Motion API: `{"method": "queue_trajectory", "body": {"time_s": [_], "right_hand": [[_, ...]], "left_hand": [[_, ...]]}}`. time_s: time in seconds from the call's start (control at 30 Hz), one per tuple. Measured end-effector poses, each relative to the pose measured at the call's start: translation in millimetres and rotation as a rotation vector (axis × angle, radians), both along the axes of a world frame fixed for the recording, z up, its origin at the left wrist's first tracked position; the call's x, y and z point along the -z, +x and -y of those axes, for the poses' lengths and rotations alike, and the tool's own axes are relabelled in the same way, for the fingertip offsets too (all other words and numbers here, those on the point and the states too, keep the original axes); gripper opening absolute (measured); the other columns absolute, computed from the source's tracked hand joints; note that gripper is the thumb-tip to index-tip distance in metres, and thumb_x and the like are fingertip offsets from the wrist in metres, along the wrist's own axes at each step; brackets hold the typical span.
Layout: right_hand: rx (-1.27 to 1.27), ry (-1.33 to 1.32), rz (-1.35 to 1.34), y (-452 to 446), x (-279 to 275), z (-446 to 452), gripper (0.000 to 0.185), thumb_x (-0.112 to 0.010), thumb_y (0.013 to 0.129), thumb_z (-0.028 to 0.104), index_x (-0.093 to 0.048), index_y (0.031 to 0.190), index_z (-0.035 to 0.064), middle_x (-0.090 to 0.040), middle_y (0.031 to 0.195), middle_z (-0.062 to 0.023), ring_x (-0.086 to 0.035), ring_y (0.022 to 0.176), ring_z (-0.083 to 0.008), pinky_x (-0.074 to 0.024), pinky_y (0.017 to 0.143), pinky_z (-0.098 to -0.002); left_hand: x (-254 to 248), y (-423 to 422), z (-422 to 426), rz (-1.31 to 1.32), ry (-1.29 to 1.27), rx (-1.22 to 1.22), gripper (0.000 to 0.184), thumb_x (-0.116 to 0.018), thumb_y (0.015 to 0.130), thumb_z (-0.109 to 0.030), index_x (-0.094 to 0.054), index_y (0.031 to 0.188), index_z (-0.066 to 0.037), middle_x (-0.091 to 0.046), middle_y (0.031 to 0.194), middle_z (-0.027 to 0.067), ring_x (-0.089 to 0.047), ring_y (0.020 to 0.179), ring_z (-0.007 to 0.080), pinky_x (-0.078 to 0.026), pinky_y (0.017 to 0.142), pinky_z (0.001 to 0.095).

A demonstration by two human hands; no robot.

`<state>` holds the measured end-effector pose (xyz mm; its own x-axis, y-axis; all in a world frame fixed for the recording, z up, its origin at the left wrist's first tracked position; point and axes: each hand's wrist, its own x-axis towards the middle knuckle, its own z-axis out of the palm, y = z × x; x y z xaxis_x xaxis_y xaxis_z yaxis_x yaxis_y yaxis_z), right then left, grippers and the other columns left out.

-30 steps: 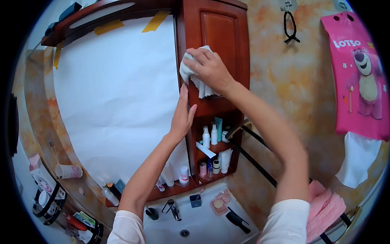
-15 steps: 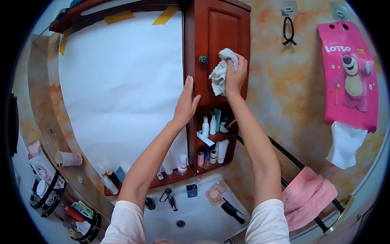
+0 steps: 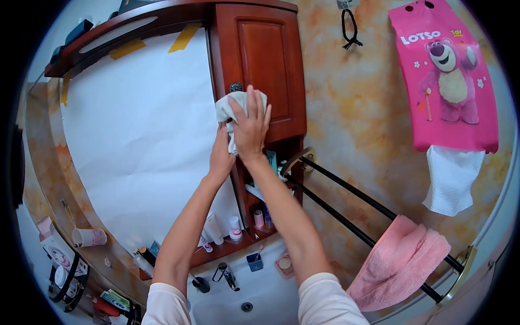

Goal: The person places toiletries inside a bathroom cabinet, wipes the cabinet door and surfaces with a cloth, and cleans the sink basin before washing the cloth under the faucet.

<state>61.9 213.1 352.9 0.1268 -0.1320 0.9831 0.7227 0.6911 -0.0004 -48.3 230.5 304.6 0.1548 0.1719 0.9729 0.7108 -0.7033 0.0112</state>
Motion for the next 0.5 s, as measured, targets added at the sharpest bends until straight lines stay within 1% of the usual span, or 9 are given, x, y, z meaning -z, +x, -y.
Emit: {"method": "queue_trajectory", "body": {"time_s": [0.07, 0.1, 0.13, 0.17, 0.23, 0.3, 0.33, 0.4, 0.5], "right_hand": [[-0.105, -0.051, -0.155, -3, 17, -2, 0.054, -0.057, 0.079, 0.001, -0.050, 0.132, 0.0102, -0.032, 0.147, -0.0176, -0.030, 0.135, -0.0370, -0.0213, 0.111, -0.0483], [-0.151, -0.079, -0.225, 1, 31, -11, 0.055, -0.055, 0.080, 0.001, -0.048, 0.133, 0.0091, -0.031, 0.147, -0.0191, -0.029, 0.135, -0.0382, -0.0218, 0.111, -0.0475], [-0.110, -0.085, -0.168, 12, 42, -16, 0.055, -0.053, 0.081, 0.000, -0.046, 0.136, 0.0081, -0.030, 0.147, -0.0190, -0.029, 0.134, -0.0388, -0.0234, 0.111, -0.0458], [-0.103, -0.096, -0.180, 23, 45, -23, 0.056, -0.056, 0.080, 0.000, -0.046, 0.135, 0.0082, -0.030, 0.147, -0.0185, -0.029, 0.134, -0.0383, -0.0238, 0.111, -0.0458], [-0.081, -0.113, -0.198, 45, 40, -41, 0.057, -0.061, 0.078, 0.000, -0.048, 0.133, 0.0085, -0.031, 0.147, -0.0173, -0.029, 0.135, -0.0374, -0.0248, 0.111, -0.0458], [-0.078, -0.148, -0.345, 60, 12, -68, 0.052, -0.059, 0.081, -0.001, -0.048, 0.132, 0.0075, -0.032, 0.146, -0.0178, -0.030, 0.133, -0.0380, -0.0267, 0.109, -0.0457], [-0.022, -0.132, -0.336, 66, -4, -74, 0.048, -0.058, 0.083, 0.001, -0.049, 0.130, 0.0067, -0.034, 0.144, -0.0185, -0.034, 0.131, -0.0377, -0.0292, 0.108, -0.0451], [0.015, -0.089, -0.353, 76, -36, -88, 0.047, -0.059, 0.083, 0.002, -0.050, 0.129, 0.0064, -0.035, 0.143, -0.0189, -0.036, 0.129, -0.0378, -0.0306, 0.107, -0.0448], [0.054, -0.059, -0.324, 87, -80, -100, 0.046, -0.060, 0.082, 0.003, -0.051, 0.127, 0.0066, -0.039, 0.140, -0.0197, -0.039, 0.127, -0.0377, -0.0325, 0.106, -0.0436]], "left_hand": [[-10, 2, 16, 0.003, -0.016, 0.055, 0.062, -0.052, 0.091, -0.014, -0.024, 0.144, 0.002, -0.028, 0.148, 0.0241, -0.034, 0.133, 0.0384, -0.032, 0.107, 0.0416], [-10, 2, 18, 0.002, -0.012, 0.035, 0.062, -0.052, 0.091, -0.014, -0.024, 0.144, 0.002, -0.028, 0.148, 0.0238, -0.033, 0.134, 0.0379, -0.032, 0.107, 0.0413], [-10, 3, 18, -0.004, -0.005, 0.015, 0.062, -0.052, 0.092, -0.014, -0.023, 0.145, 0.001, -0.028, 0.148, 0.0234, -0.033, 0.134, 0.0374, -0.032, 0.107, 0.0411], [-10, 3, 18, -0.007, 0.006, -0.003, 0.062, -0.052, 0.092, -0.014, -0.023, 0.145, 0.001, -0.028, 0.148, 0.0231, -0.032, 0.135, 0.0369, -0.032, 0.107, 0.0409], [-9, 4, 19, 0.004, -0.046, 0.007, 0.063, -0.050, 0.094, -0.016, -0.020, 0.145, 0.002, -0.025, 0.150, 0.0228, -0.028, 0.138, 0.0347, -0.028, 0.110, 0.0391], [-12, 7, 21, 0.014, -0.085, 0.024, 0.061, -0.048, 0.096, -0.018, -0.019, 0.145, 0.003, -0.023, 0.151, 0.0222, -0.023, 0.140, 0.0337, -0.023, 0.113, 0.0370], [-13, 8, 20, 0.019, -0.071, 0.034, 0.061, -0.048, 0.096, -0.018, -0.019, 0.145, 0.004, -0.023, 0.151, 0.0225, -0.023, 0.140, 0.0339, -0.022, 0.113, 0.0371], [-12, 11, 18, 0.028, -0.041, 0.056, 0.061, -0.047, 0.096, -0.018, -0.018, 0.145, 0.005, -0.023, 0.150, 0.0229, -0.022, 0.140, 0.0343, -0.021, 0.114, 0.0372], [-21, 26, 11, 0.123, 0.056, 0.006, 0.062, -0.049, 0.094, -0.013, -0.019, 0.145, 0.004, -0.026, 0.149, 0.0232, -0.026, 0.139, 0.0365, -0.024, 0.113, 0.0401]]}}
